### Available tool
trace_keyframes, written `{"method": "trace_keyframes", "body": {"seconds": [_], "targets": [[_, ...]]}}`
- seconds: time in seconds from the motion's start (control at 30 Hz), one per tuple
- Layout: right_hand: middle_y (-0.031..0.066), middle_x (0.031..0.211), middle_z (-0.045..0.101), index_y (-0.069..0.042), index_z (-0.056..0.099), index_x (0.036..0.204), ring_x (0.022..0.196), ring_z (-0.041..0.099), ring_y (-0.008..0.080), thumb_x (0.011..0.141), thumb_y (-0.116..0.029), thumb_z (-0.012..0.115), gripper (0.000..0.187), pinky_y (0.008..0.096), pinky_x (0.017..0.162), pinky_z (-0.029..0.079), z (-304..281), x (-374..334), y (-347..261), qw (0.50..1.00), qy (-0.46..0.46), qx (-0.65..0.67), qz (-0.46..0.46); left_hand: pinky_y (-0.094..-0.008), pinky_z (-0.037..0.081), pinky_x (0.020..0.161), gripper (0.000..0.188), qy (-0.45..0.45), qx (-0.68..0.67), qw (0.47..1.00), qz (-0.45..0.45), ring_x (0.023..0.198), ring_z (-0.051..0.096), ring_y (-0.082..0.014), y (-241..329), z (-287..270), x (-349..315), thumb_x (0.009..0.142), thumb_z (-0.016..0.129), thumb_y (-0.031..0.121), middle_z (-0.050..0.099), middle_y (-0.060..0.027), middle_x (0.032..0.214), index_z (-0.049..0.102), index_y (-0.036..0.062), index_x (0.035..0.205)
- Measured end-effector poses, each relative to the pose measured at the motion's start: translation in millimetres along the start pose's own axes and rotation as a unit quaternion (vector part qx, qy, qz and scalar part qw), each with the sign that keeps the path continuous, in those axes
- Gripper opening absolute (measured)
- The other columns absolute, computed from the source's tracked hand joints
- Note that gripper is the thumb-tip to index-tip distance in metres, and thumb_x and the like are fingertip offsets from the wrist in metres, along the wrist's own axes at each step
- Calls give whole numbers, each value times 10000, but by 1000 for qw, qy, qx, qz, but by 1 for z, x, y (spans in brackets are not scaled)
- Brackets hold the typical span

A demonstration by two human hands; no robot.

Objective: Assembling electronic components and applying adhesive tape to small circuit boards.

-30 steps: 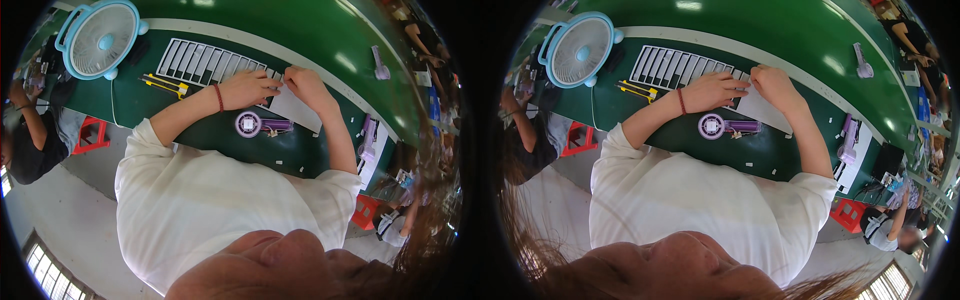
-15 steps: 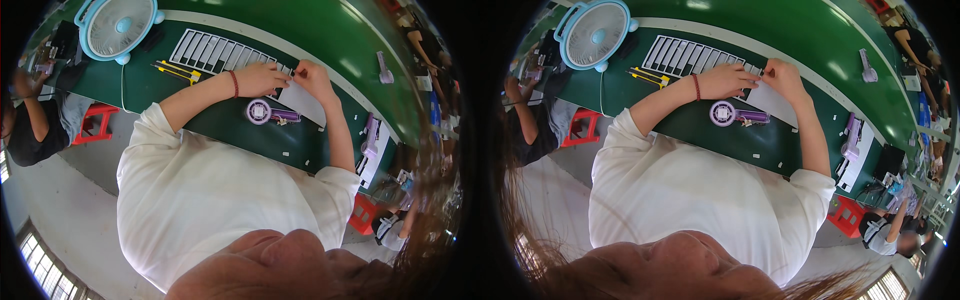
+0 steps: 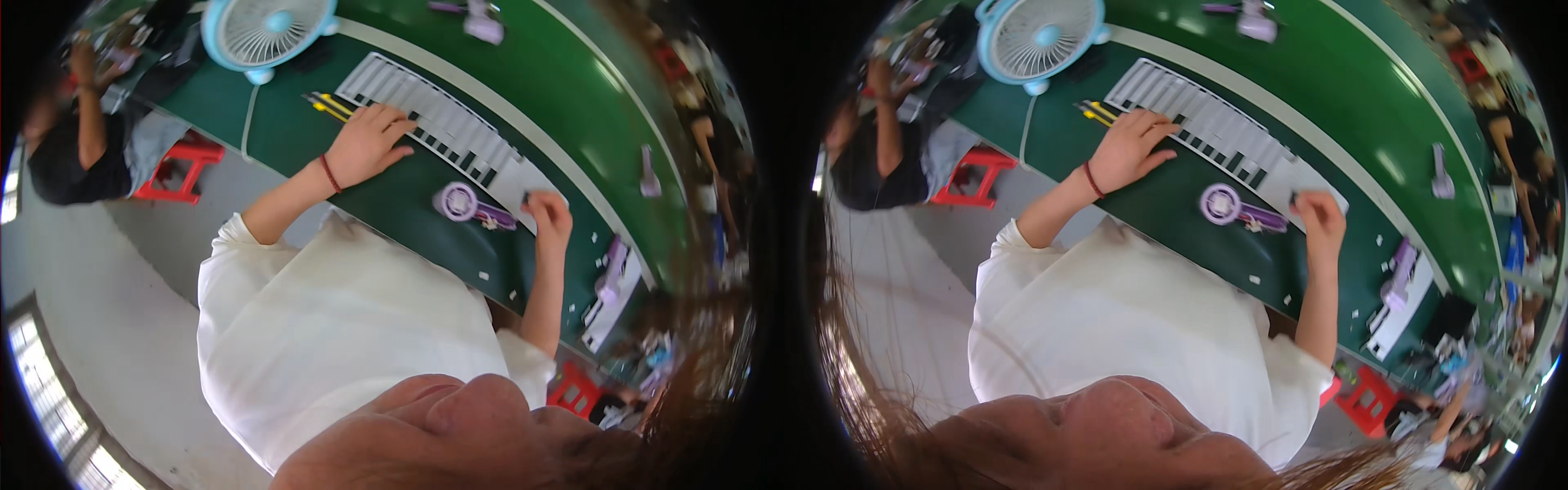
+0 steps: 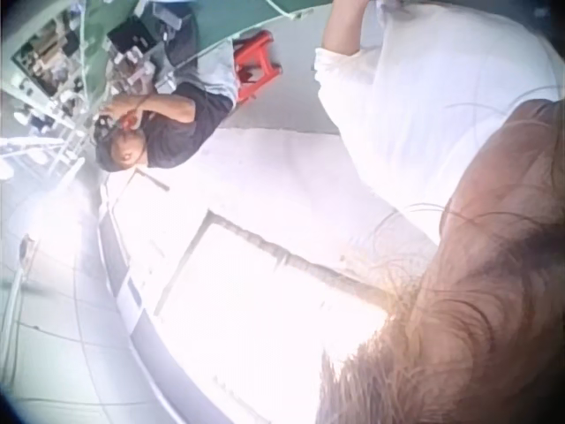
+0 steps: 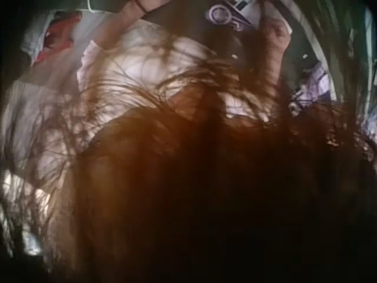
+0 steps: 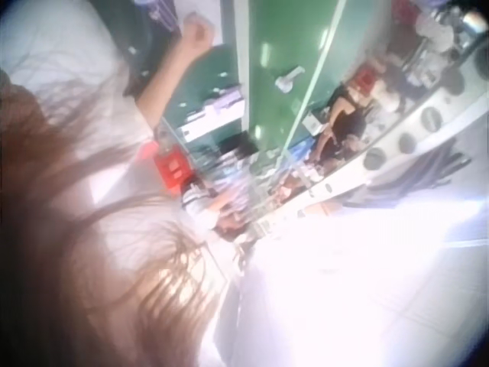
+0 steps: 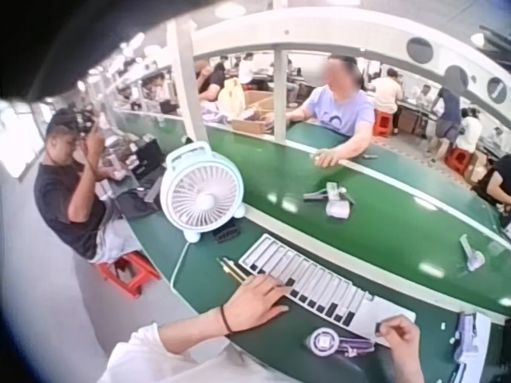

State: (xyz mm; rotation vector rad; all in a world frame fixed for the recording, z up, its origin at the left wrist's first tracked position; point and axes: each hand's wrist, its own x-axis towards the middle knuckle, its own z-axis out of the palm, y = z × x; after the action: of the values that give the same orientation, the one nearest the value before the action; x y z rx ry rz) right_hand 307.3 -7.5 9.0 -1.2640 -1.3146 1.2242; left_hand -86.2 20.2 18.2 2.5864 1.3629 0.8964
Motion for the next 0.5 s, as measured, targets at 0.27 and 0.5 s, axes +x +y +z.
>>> {"method": "trace_keyframes", "body": {"seconds": [0.27, 0.5], "targets": [[46, 1050, 688, -13, 678, 1019, 968, 661, 122, 974, 42, 683, 71, 273, 900, 548, -4, -37, 23, 998, 59, 10, -4, -406, 496, 957, 225, 14, 4, 1000, -7, 1079, 620, -293, -27, -18, -60, 843, 779, 65, 620, -83, 1074, 695, 77, 1052], [65, 1059, 685, -7, 675, 1039, 989, 665, 143, 981, 36, 681, 72, 312, 873, 600, -8, -33, 40, 996, 83, 24, -12, -394, 493, 980, 207, -5, 43, 998, -41, 1111, 609, -277, -18, -37, -83, 845, 759, 57, 624, -78, 1085, 692, 80, 1039]]}}
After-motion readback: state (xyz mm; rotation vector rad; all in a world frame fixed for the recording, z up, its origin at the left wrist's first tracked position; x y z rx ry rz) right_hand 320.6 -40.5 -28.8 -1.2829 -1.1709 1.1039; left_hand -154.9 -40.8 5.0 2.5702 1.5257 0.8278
